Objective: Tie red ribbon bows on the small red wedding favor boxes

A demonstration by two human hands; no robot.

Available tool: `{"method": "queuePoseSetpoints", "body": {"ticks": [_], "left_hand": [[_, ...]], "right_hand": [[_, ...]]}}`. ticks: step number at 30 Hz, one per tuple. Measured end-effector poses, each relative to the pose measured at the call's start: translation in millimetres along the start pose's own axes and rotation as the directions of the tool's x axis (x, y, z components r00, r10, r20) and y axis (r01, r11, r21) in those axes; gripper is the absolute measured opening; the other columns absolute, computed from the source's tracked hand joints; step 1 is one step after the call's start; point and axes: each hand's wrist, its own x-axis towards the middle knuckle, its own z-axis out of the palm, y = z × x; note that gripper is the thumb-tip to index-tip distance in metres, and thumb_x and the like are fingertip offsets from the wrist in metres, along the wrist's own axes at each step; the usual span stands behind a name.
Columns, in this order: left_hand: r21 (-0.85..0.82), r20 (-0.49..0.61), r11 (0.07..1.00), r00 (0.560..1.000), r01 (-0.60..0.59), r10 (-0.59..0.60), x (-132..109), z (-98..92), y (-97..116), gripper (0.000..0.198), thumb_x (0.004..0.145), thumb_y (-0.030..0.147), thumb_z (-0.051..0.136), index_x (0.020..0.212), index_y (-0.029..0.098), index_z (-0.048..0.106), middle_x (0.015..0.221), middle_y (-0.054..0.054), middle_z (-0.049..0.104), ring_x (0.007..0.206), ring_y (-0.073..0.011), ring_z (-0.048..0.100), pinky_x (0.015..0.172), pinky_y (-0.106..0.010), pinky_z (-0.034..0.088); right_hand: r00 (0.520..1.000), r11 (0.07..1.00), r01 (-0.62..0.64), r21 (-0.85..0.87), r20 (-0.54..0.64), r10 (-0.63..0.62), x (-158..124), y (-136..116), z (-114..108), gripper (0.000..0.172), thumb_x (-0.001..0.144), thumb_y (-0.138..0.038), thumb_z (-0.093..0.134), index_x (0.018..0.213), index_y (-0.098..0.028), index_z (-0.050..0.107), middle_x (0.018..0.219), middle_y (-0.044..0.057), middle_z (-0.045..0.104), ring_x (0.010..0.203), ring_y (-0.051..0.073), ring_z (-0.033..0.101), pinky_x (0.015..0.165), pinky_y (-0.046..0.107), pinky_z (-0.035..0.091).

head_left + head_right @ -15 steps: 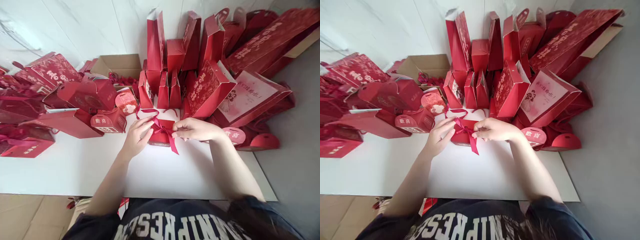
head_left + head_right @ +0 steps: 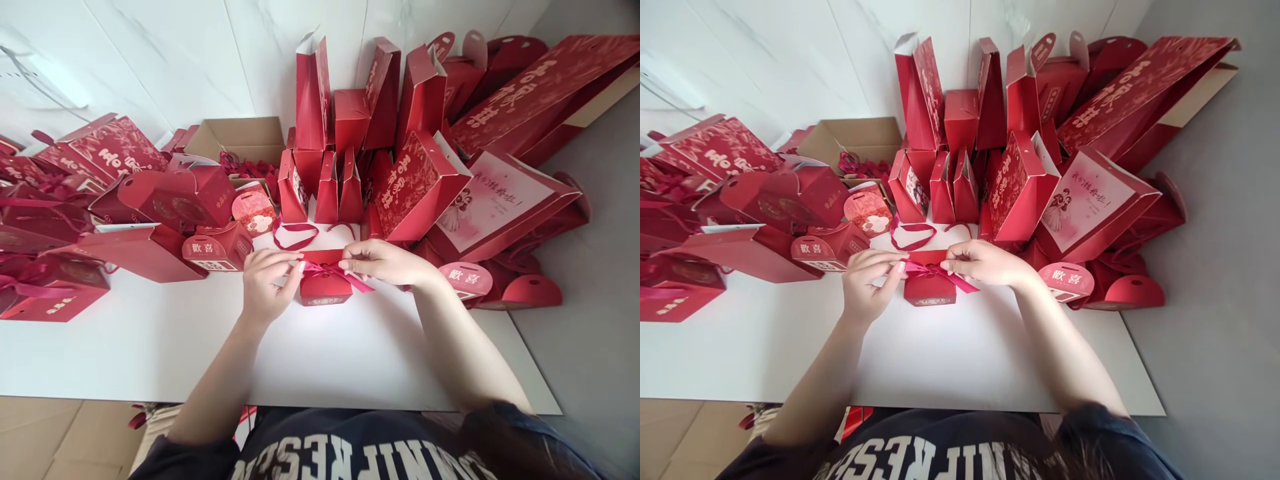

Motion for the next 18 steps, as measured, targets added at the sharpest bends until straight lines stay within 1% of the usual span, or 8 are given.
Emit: {"method": "queuePoseSetpoints", "body": {"ticks": [1, 3, 4, 6, 8, 10, 12, 18], "left_hand": [[0.007, -0.009, 0.999, 0.999, 0.036, -0.036, 1, -1.9, 1, 0.021, 0.085, 0.019, 0.064, 0.064, 0.020, 0.060, 0.087, 0.000, 0.074, 0.089, -0.0187, 0.067, 0.094, -0.039, 0.046], [-0.047, 0.010, 0.995, 0.996, 0.092, -0.092, 4, -4.6, 2, 0.014, 0.086, 0.021, 0.063, 0.072, 0.020, 0.058, 0.096, -0.002, 0.073, 0.096, -0.0198, 0.065, 0.097, -0.040, 0.044], [-0.094, 0.042, 0.990, 0.993, 0.110, -0.106, 5, -5.2, 2, 0.004, 0.086, 0.022, 0.062, 0.082, 0.020, 0.060, 0.104, -0.004, 0.070, 0.102, -0.0205, 0.063, 0.098, -0.040, 0.045], [-0.167, 0.137, 0.978, 0.985, 0.128, -0.106, 6, -4.8, 2, 0.014, 0.086, 0.022, 0.061, 0.100, 0.021, 0.060, 0.119, -0.007, 0.064, 0.115, -0.0216, 0.058, 0.102, -0.040, 0.043], [-0.184, 0.222, 0.970, 0.968, 0.157, -0.115, 6, -2.5, 2, 0.014, 0.086, 0.022, 0.060, 0.100, 0.021, 0.060, 0.123, -0.007, 0.060, 0.121, -0.0221, 0.054, 0.106, -0.039, 0.040], [-0.191, 0.279, 0.962, 0.950, 0.195, -0.137, 5, 0.5, 1, 0.001, 0.086, 0.021, 0.060, 0.087, 0.021, 0.059, 0.120, -0.007, 0.060, 0.122, -0.0223, 0.053, 0.106, -0.039, 0.039], [-0.215, 0.315, 0.947, 0.935, 0.240, -0.165, 4, 3.5, -1, 0.010, 0.086, 0.023, 0.060, 0.077, 0.020, 0.056, 0.119, -0.006, 0.060, 0.121, -0.0225, 0.054, 0.106, -0.038, 0.039], [-0.287, 0.347, 0.892, 0.906, 0.349, -0.243, 2, 11.2, -8, 0.020, 0.088, 0.032, 0.059, 0.072, 0.019, 0.058, 0.119, -0.007, 0.061, 0.117, -0.0227, 0.056, 0.105, -0.038, 0.041]], "right_hand": [[1.000, 1.000, -0.006, -0.014, -0.009, 0.006, 1, 0, 2, 0.035, 0.094, -0.050, 0.050, 0.078, -0.019, 0.054, 0.065, -0.003, 0.051, 0.059, 0.012, 0.044, 0.056, 0.024, 0.034], [0.998, 0.999, -0.007, -0.052, -0.061, 0.004, 2, -1, 5, 0.028, 0.095, -0.046, 0.050, 0.086, -0.021, 0.055, 0.065, -0.004, 0.052, 0.058, 0.012, 0.045, 0.056, 0.024, 0.035], [0.994, 0.997, -0.001, -0.080, -0.111, -0.008, 2, -2, 7, 0.024, 0.096, -0.044, 0.050, 0.091, -0.021, 0.055, 0.065, -0.004, 0.052, 0.058, 0.012, 0.046, 0.056, 0.024, 0.036], [0.969, 0.986, 0.026, -0.164, -0.239, -0.065, 0, -7, 10, 0.018, 0.096, -0.040, 0.051, 0.098, -0.022, 0.053, 0.065, -0.005, 0.051, 0.059, 0.013, 0.048, 0.058, 0.024, 0.037], [0.933, 0.957, 0.070, -0.283, -0.321, -0.163, -4, -12, 13, 0.014, 0.096, -0.036, 0.054, 0.098, -0.022, 0.053, 0.071, -0.003, 0.053, 0.064, 0.013, 0.050, 0.061, 0.024, 0.039], [0.920, 0.902, 0.123, -0.414, -0.292, -0.260, -7, -17, 16, 0.010, 0.094, -0.031, 0.058, 0.096, -0.022, 0.054, 0.083, -0.001, 0.057, 0.071, 0.014, 0.052, 0.067, 0.025, 0.040], [0.930, 0.846, 0.154, -0.511, -0.213, -0.298, -9, -18, 19, 0.009, 0.091, -0.027, 0.062, 0.094, -0.021, 0.056, 0.092, 0.002, 0.058, 0.078, 0.015, 0.053, 0.071, 0.026, 0.041], [0.946, 0.823, 0.096, -0.560, -0.205, -0.250, 1, -8, 28, 0.004, 0.094, -0.022, 0.056, 0.092, -0.020, 0.054, 0.090, 0.002, 0.058, 0.076, 0.016, 0.052, 0.067, 0.026, 0.040]]}}
